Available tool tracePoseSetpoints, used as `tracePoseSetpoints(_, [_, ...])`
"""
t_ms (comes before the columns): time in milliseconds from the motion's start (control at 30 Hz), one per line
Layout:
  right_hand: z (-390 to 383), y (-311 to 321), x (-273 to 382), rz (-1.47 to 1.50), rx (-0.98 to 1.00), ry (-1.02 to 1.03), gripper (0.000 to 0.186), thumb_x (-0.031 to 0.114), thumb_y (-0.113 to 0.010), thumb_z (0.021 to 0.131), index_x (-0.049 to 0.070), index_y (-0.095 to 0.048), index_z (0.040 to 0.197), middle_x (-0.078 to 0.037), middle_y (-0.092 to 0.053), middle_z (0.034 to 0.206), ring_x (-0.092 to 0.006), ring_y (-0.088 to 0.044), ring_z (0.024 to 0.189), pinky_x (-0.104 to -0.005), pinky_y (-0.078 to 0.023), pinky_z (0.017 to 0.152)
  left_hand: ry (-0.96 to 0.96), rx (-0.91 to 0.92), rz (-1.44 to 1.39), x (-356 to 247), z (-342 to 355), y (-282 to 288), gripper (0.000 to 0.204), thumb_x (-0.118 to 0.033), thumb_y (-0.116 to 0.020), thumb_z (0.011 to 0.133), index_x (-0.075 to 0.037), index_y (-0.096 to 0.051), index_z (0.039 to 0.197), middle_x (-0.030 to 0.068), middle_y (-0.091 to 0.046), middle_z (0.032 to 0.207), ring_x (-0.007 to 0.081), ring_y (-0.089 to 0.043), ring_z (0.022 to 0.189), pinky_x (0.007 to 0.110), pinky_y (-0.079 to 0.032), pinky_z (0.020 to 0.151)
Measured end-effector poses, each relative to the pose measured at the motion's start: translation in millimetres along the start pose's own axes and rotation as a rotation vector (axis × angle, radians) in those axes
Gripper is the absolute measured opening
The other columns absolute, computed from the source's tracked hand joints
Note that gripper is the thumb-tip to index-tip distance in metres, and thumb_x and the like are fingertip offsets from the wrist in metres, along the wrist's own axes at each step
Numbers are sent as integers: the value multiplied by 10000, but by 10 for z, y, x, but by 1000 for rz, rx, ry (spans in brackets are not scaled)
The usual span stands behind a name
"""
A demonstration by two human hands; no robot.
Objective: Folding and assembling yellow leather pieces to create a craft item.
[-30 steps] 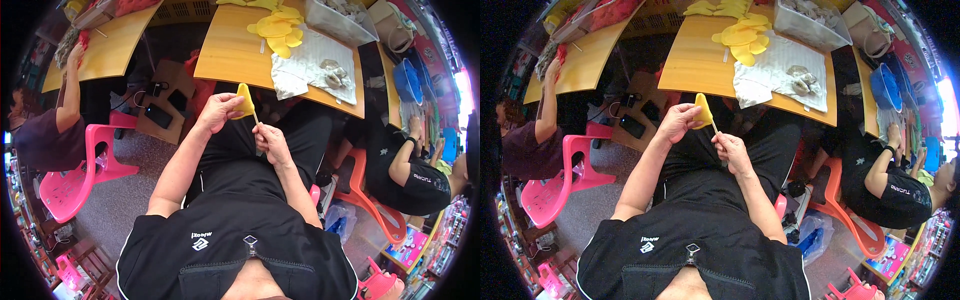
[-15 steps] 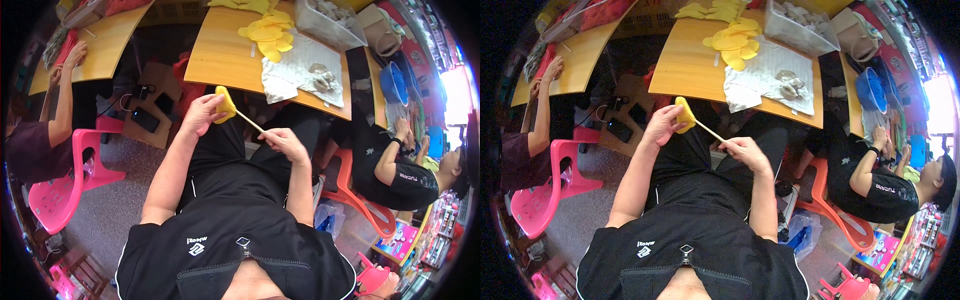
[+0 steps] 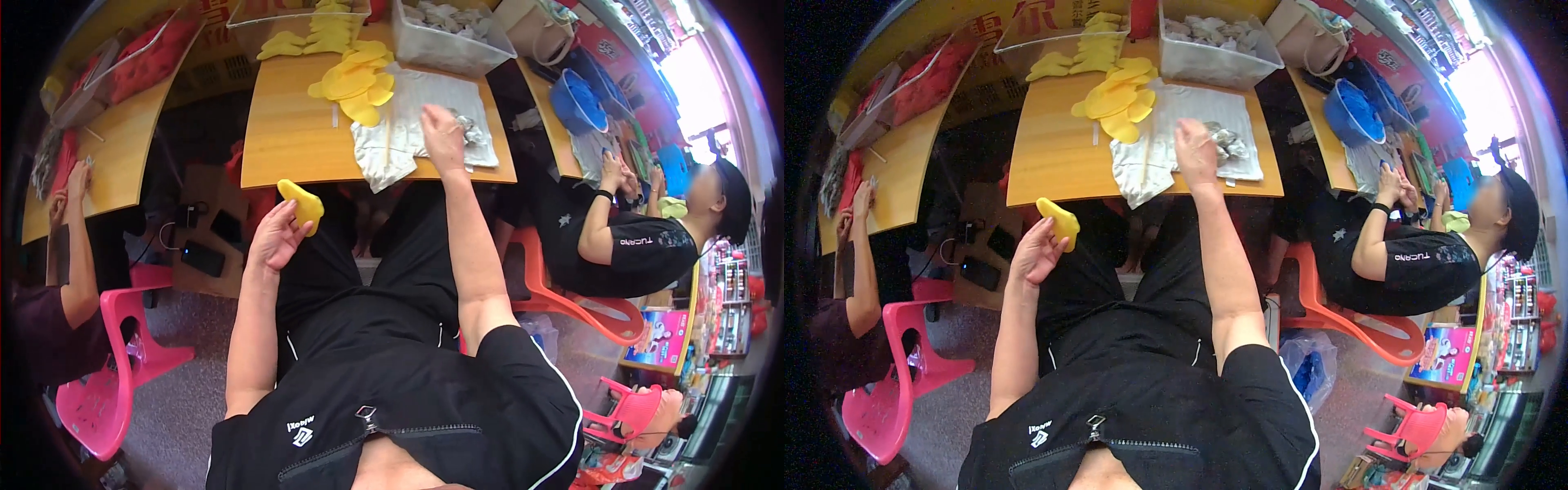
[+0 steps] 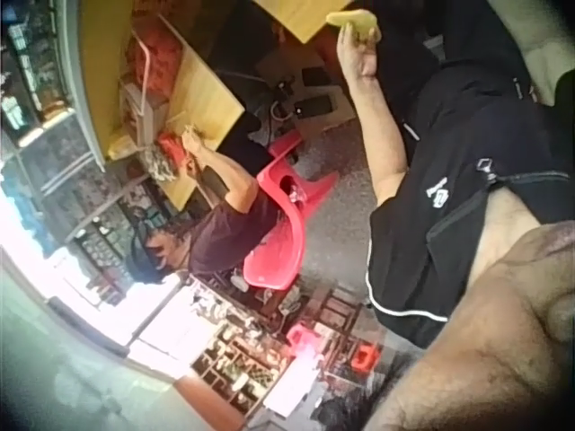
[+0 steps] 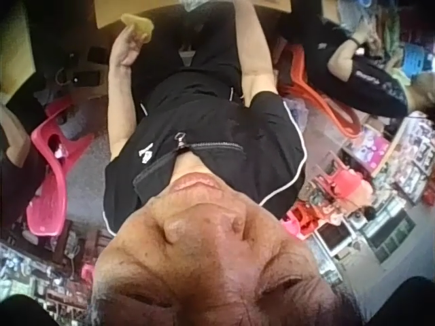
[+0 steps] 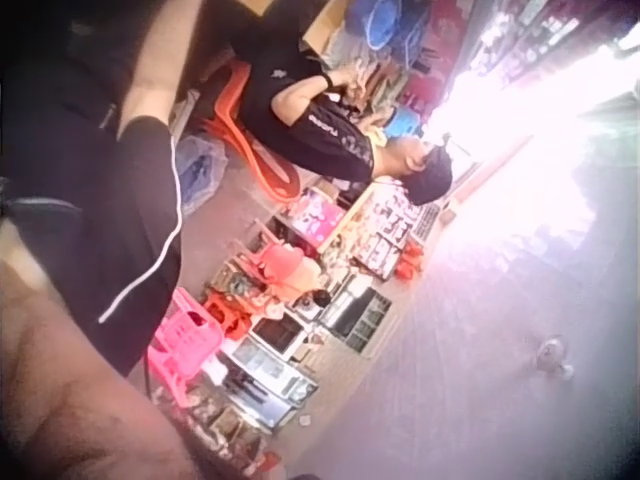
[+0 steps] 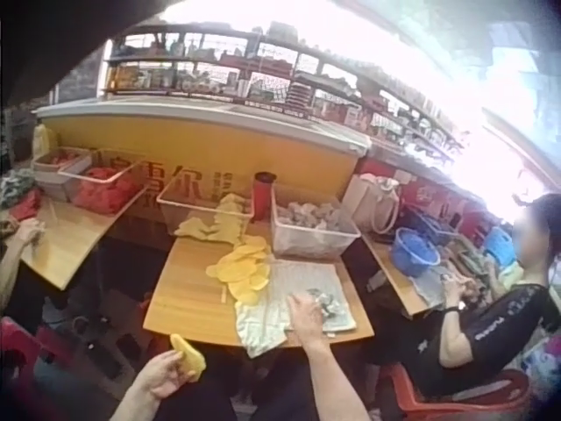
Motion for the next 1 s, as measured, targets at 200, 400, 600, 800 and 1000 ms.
tracePoseSetpoints(200, [381, 666, -621, -318, -80, 51, 301, 187, -505, 888, 58, -644, 1122, -172, -640, 1102, -308, -598, 1052, -362, -448, 932, 54, 56, -40, -54, 12, -160, 231, -198, -576, 927, -56, -576, 1109, 57, -654, 1015, 139, -641, 897, 266, -564, 725])
tracePoseSetpoints(400, [692, 608, -825, -378, 59, -8, 360, 284, -541, 865, 61, -643, 1129, -171, -641, 1101, -312, -594, 1071, -373, -460, 918, 85, 44, -18, -9, 46, -131, 237, -208, -582, 922, -64, -573, 1110, 50, -651, 1026, 135, -637, 900, 266, -559, 731])
tracePoseSetpoints(600, [908, 416, -836, -539, 265, -166, 472, 338, -690, 728, 70, -656, 1114, -207, -661, 1016, -322, -626, 992, -362, -476, 896, 61, -21, -29, -27, 40, -27, 236, -205, -603, 909, -74, -581, 1103, 46, -648, 1023, 141, -630, 917, 280, -555, 743])
tracePoseSetpoints(800, [898, 331, -476, -641, 413, -9, 316, 250, -695, 687, 42, -685, 925, -165, -672, 914, -305, -636, 922, -345, -501, 830, 63, -12, -54, -35, 30, -40, 242, -205, -606, 907, -74, -582, 1109, 48, -648, 1024, 144, -627, 925, 278, -554, 741])
tracePoseSetpoints(1000, [911, 296, -682, -423, 297, 132, 288, 252, -666, 687, 70, -688, 908, -163, -666, 899, -322, -625, 928, -383, -492, 831, 76, 23, -39, -57, 59, -78, 240, -209, -598, 912, -75, -581, 1110, 51, -647, 1034, 143, -626, 930, 276, -552, 744])
Point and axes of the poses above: each hand's wrist, its own z-axis towards the middle knuckle, its own y-axis out of the back of the hand, x = y × z, the point moved 5 cm from there along z, towards the middle knuckle
